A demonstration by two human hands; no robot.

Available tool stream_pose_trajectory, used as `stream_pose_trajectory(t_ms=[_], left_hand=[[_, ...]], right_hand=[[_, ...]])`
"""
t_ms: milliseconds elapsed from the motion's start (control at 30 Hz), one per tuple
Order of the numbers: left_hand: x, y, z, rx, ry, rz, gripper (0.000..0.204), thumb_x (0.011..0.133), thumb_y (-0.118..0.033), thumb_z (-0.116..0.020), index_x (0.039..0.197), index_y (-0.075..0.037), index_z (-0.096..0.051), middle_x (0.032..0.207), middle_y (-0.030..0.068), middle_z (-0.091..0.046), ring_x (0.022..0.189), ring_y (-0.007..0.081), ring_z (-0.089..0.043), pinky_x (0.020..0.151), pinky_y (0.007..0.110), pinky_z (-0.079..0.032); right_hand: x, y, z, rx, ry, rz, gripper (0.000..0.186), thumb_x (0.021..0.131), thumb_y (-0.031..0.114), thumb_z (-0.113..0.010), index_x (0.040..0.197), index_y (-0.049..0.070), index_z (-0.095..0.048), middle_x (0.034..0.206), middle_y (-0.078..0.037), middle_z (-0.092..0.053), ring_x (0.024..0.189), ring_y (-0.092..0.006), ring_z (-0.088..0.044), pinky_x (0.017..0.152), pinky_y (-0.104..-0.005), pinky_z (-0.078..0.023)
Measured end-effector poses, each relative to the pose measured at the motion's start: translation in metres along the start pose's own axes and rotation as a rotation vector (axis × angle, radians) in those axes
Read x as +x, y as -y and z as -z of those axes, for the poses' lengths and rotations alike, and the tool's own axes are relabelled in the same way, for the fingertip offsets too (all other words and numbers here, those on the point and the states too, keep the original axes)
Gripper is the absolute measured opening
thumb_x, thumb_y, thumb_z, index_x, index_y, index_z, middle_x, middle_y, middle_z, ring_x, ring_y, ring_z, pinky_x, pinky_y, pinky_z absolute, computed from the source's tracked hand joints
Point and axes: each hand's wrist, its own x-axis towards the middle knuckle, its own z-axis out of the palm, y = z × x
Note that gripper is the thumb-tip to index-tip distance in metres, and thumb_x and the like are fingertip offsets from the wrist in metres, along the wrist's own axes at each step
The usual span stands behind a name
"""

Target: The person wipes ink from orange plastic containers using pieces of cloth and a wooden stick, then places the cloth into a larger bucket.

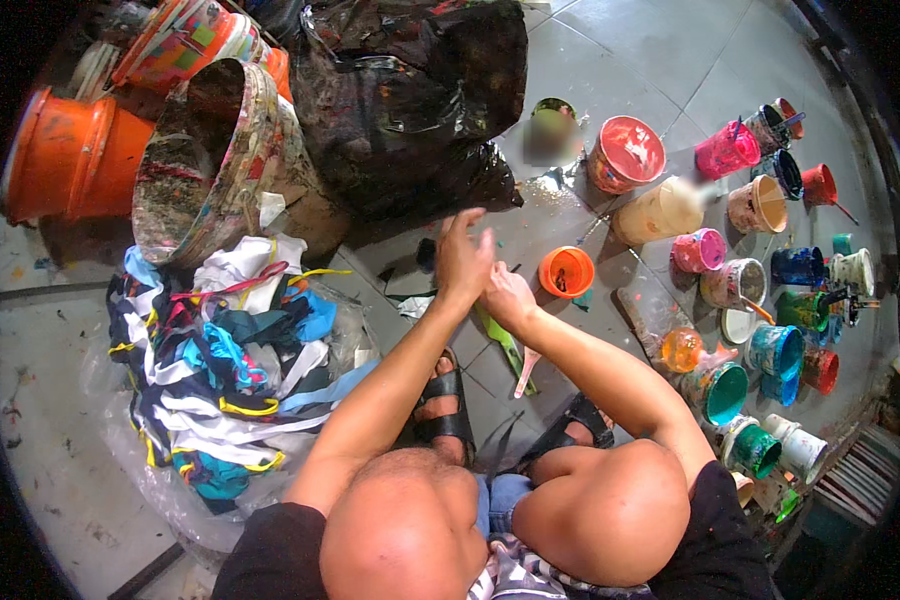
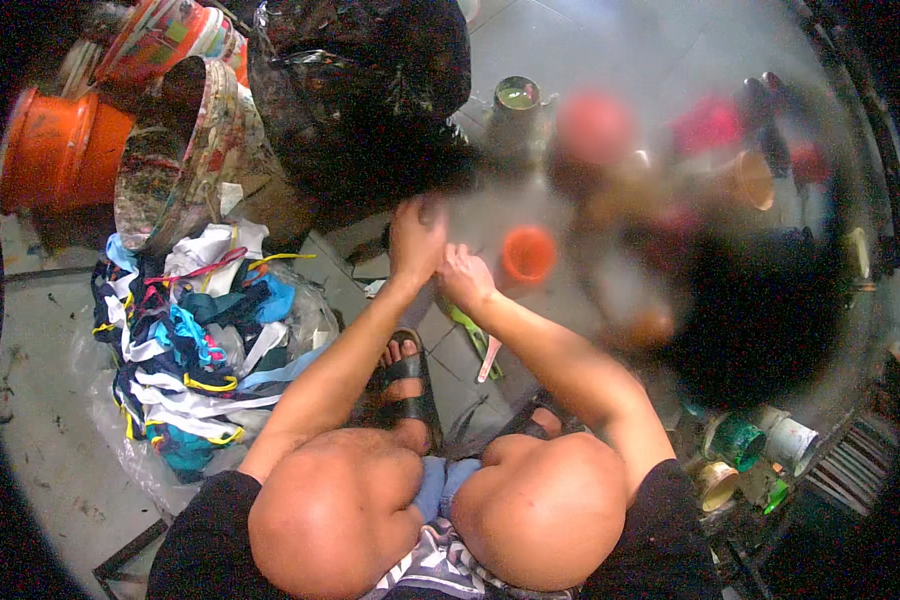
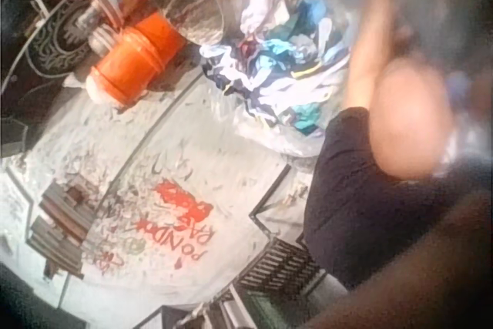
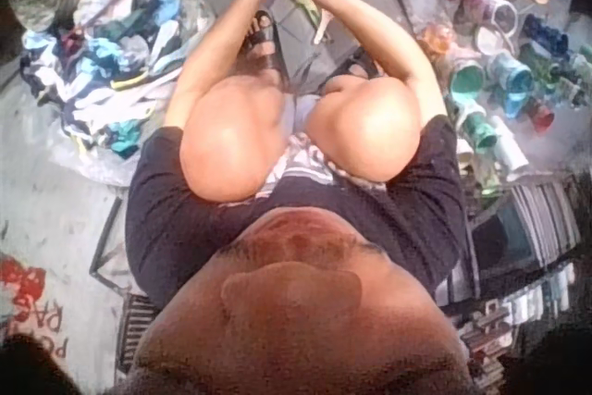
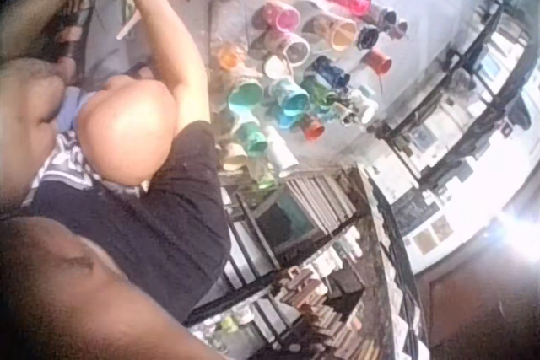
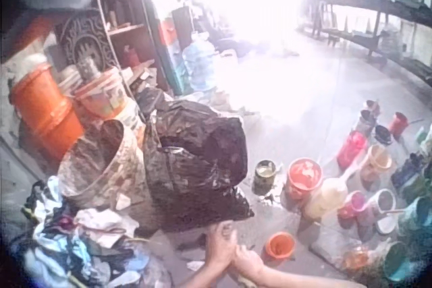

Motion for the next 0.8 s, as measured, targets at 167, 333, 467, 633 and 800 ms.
stream_pose_trajectory(t_ms=[167,333,467,633,800], left_hand=[[-0.053,0.058,-0.003,0.510,0.090,0.098,0.042,0.083,-0.012,-0.073,0.124,-0.009,-0.065,0.129,0.0197,-0.059,0.109,0.0389,-0.060,0.096,0.046,-0.050],[-0.066,0.063,-0.011,0.084,0.289,0.382,0.036,0.083,-0.015,-0.076,0.118,-0.007,-0.067,0.114,0.0155,-0.069,0.103,0.0371,-0.066,0.092,0.052,-0.052],[-0.056,0.065,-0.010,-0.979,0.201,0.985,0.028,0.086,-0.016,-0.072,0.112,-0.005,-0.069,0.100,0.0104,-0.072,0.092,0.0286,-0.070,0.081,0.049,-0.056],[-0.036,0.026,0.003,-0.546,0.546,0.954,0.039,0.086,-0.032,-0.067,0.111,-0.002,-0.071,0.101,0.0101,-0.072,0.092,0.0252,-0.071,0.077,0.045,-0.057],[-0.058,-0.020,0.057,0.294,0.415,-0.040,0.052,0.088,-0.041,-0.070,0.124,-0.004,-0.068,0.117,0.0245,-0.069,0.101,0.0415,-0.069,0.090,0.049,-0.055]], right_hand=[[0.008,-0.011,0.053,0.427,-0.062,-0.374,0.017,0.086,0.002,-0.056,0.102,0.002,-0.064,0.104,-0.025,-0.065,0.100,-0.0451,-0.065,0.087,-0.0512,-0.054],[0.009,-0.010,0.071,0.552,-0.165,-0.330,0.027,0.081,0.000,-0.061,0.108,0.000,-0.066,0.108,-0.025,-0.066,0.105,-0.0461,-0.062,0.094,-0.0496,-0.052],[-0.002,0.011,0.076,0.719,-0.155,-0.230,0.031,0.082,0.001,-0.065,0.113,-0.001,-0.064,0.104,-0.026,-0.065,0.109,-0.0455,-0.061,0.097,-0.0487,-0.051],[-0.023,-0.007,0.074,0.710,-0.193,-0.167,0.033,0.080,-0.001,-0.070,0.113,0.000,-0.065,0.100,-0.022,-0.065,0.105,-0.0432,-0.062,0.094,-0.0467,-0.053],[-0.031,-0.015,0.064,0.393,0.005,-0.175,0.037,0.086,0.013,-0.071,0.122,0.006,-0.068,0.113,-0.015,-0.068,0.109,-0.0372,-0.065,0.091,-0.0460,-0.054]])
